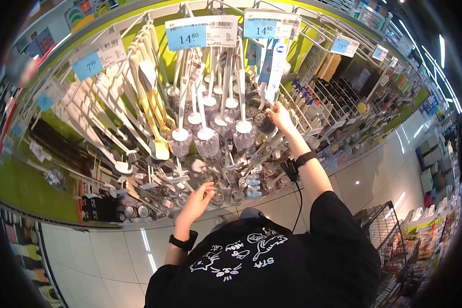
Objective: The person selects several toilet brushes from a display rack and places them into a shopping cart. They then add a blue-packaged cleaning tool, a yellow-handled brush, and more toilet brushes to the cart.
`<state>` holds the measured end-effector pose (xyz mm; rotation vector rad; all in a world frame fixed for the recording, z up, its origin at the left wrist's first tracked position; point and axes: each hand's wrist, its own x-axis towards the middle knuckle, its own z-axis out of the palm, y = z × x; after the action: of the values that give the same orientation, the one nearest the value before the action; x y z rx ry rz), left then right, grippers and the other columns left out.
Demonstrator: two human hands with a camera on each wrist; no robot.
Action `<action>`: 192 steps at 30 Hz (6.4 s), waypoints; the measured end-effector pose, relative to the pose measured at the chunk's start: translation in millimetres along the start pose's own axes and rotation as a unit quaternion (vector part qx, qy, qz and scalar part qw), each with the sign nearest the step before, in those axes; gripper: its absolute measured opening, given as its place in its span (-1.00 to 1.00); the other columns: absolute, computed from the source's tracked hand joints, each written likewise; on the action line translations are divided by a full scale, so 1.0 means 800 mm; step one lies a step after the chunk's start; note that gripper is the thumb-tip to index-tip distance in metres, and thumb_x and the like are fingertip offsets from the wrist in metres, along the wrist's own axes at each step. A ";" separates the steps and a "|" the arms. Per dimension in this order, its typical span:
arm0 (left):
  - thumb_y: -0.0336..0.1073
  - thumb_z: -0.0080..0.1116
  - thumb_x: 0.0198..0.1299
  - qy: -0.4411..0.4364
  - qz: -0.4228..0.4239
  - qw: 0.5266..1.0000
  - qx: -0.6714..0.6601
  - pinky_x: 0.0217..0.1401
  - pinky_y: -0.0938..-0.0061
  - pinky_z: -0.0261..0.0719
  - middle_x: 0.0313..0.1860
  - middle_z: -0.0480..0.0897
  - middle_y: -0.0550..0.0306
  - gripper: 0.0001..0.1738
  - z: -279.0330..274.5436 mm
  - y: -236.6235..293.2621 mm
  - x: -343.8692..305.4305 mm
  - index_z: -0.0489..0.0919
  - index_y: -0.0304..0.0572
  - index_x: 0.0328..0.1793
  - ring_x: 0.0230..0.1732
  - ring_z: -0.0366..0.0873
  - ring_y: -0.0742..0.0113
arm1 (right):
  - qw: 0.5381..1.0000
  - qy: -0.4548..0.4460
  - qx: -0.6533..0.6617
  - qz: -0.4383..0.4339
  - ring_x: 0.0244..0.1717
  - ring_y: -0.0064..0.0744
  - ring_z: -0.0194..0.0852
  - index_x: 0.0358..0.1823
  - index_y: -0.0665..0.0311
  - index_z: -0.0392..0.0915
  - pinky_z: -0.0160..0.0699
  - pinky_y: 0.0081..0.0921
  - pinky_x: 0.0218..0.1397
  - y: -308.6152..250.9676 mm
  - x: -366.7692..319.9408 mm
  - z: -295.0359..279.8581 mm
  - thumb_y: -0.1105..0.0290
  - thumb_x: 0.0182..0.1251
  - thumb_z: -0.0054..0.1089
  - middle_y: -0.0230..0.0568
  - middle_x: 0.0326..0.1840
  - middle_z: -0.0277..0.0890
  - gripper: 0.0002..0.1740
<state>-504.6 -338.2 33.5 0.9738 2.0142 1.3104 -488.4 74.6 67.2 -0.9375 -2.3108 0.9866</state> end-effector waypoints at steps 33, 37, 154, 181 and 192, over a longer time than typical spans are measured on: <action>-0.34 0.02 0.24 -0.159 0.031 0.987 -0.008 0.00 0.47 0.47 -0.04 0.59 0.01 -0.63 0.054 0.023 0.084 0.36 -0.25 0.17 -0.02 0.53 0.31 | 0.975 0.156 -0.160 -0.018 -0.36 -0.11 0.54 -0.26 0.26 0.31 0.47 -0.36 -0.33 0.034 -0.259 -0.190 0.63 0.16 -0.15 -0.15 -0.43 0.51 -0.85; -0.26 -0.05 0.29 -0.149 0.059 0.985 -0.066 0.00 0.44 0.47 -0.02 0.57 0.00 -0.60 0.061 0.045 0.084 0.34 -0.28 0.19 -0.02 0.54 0.28 | 0.960 0.090 -0.251 -0.083 -0.45 -0.18 0.49 -0.24 0.19 0.35 0.44 -0.31 -0.40 0.046 -0.271 -0.194 0.60 -0.01 -0.05 -0.24 -0.47 0.38 -0.75; -0.29 -0.18 0.15 -0.779 -0.329 0.532 -0.048 -0.80 0.70 0.05 -0.63 0.29 0.27 -0.84 1.064 0.414 -0.134 0.23 -0.19 -0.41 -0.78 0.08 0.61 | 0.754 0.565 -0.237 0.236 0.00 -0.28 0.43 -0.25 0.29 0.42 0.47 -0.47 -0.04 0.295 -1.090 -0.634 0.36 0.23 0.16 -0.06 0.02 0.40 -0.82; -0.13 -0.04 0.15 -0.707 -0.245 0.637 0.186 -0.72 0.50 0.25 -0.59 0.47 0.24 -0.78 1.449 0.358 -0.396 0.41 -0.11 -0.31 -0.66 0.38 0.41 | 0.854 0.102 0.063 0.507 -0.38 -0.27 0.60 -0.46 0.27 0.67 0.54 -0.43 -0.24 0.892 -1.149 -0.883 0.54 -0.24 0.12 -0.11 -0.49 0.61 -0.77; -0.41 0.00 -0.02 -0.664 -0.130 0.726 0.123 -0.68 0.60 0.35 -0.53 0.52 0.22 -0.64 1.571 0.447 -0.394 0.49 -0.19 -0.01 -0.63 0.41 0.49 | 0.749 0.208 0.393 0.490 -0.31 -0.37 0.55 -0.30 0.36 0.55 0.63 -0.48 -0.25 0.972 -1.181 -0.884 0.65 0.12 -0.08 -0.20 -0.31 0.48 -0.79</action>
<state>732.6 171.0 -96.5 1.1572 1.0410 -0.0327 899.3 93.7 -199.3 -1.7255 -0.7247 1.6935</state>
